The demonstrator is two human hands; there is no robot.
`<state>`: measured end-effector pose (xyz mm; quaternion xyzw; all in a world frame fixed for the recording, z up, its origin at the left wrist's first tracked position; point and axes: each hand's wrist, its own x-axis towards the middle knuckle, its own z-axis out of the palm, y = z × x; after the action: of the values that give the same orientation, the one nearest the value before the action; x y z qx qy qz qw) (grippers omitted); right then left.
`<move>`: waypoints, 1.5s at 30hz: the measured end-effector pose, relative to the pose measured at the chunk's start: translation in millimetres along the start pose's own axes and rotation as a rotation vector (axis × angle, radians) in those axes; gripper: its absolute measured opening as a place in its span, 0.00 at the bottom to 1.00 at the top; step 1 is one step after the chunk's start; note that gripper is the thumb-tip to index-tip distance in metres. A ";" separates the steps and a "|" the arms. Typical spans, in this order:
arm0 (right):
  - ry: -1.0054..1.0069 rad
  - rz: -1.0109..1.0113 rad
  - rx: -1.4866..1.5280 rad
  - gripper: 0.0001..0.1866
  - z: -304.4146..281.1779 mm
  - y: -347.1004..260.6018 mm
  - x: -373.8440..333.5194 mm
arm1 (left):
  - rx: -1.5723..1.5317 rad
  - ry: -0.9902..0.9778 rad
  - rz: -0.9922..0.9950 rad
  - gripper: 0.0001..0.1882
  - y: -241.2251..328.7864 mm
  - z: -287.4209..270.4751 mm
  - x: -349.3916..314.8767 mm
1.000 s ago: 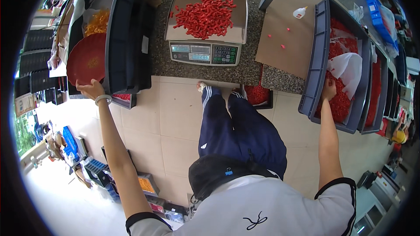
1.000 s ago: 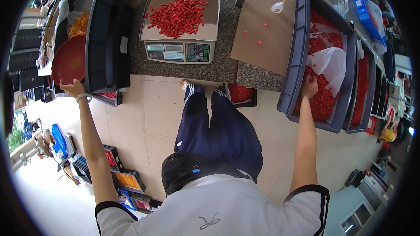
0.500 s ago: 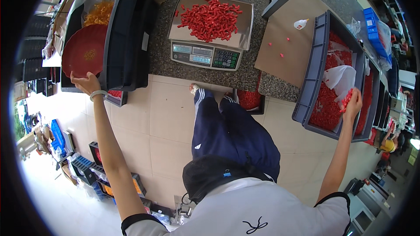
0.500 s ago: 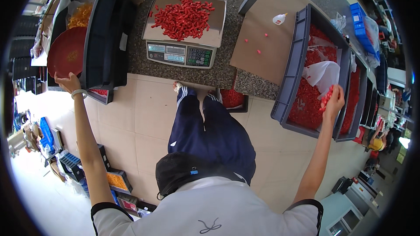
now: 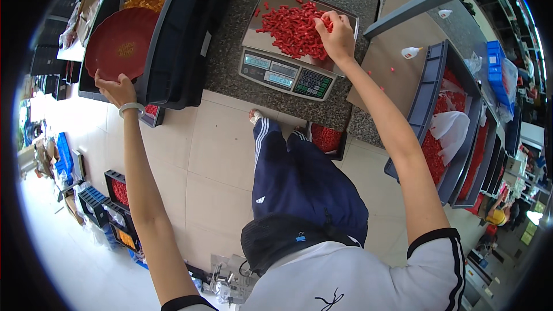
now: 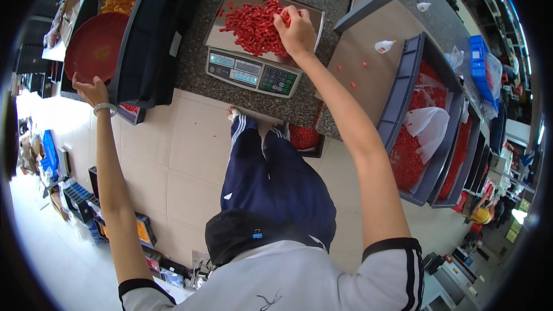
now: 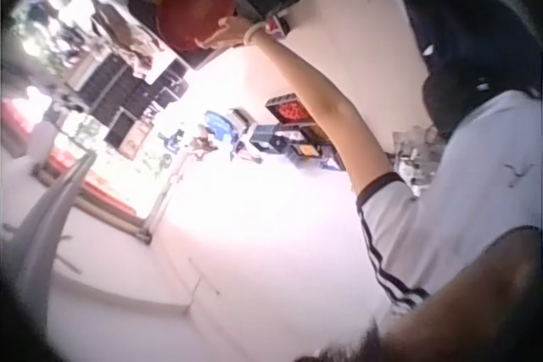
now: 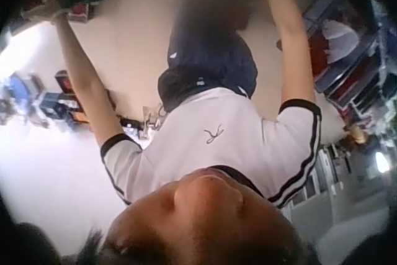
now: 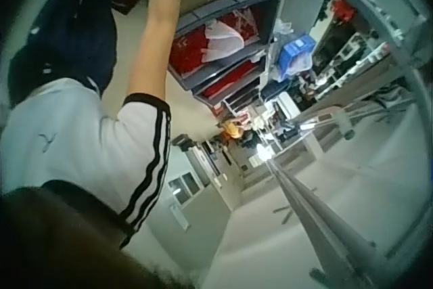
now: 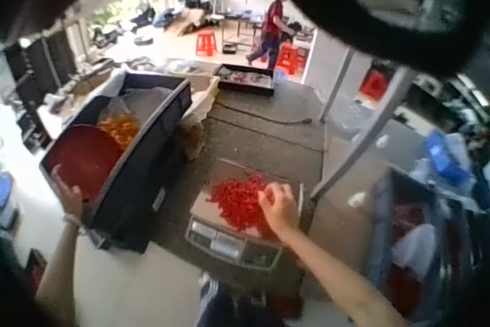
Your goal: The recorder is weighing small red plastic components on a digital scale and sorting them into containers at a factory workstation.
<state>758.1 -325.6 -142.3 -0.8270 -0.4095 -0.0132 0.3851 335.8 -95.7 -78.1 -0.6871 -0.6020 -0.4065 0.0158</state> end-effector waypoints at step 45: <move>0.068 1.505 -0.465 0.39 -382.3 301.0 -304.8 | 0.084 0.053 0.109 0.31 -42.6 48.4 2.8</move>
<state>874.7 -887.4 -164.7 -0.9403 0.2859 0.1404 0.1202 326.0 -57.0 -128.8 -0.7067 -0.5796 -0.3973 0.0825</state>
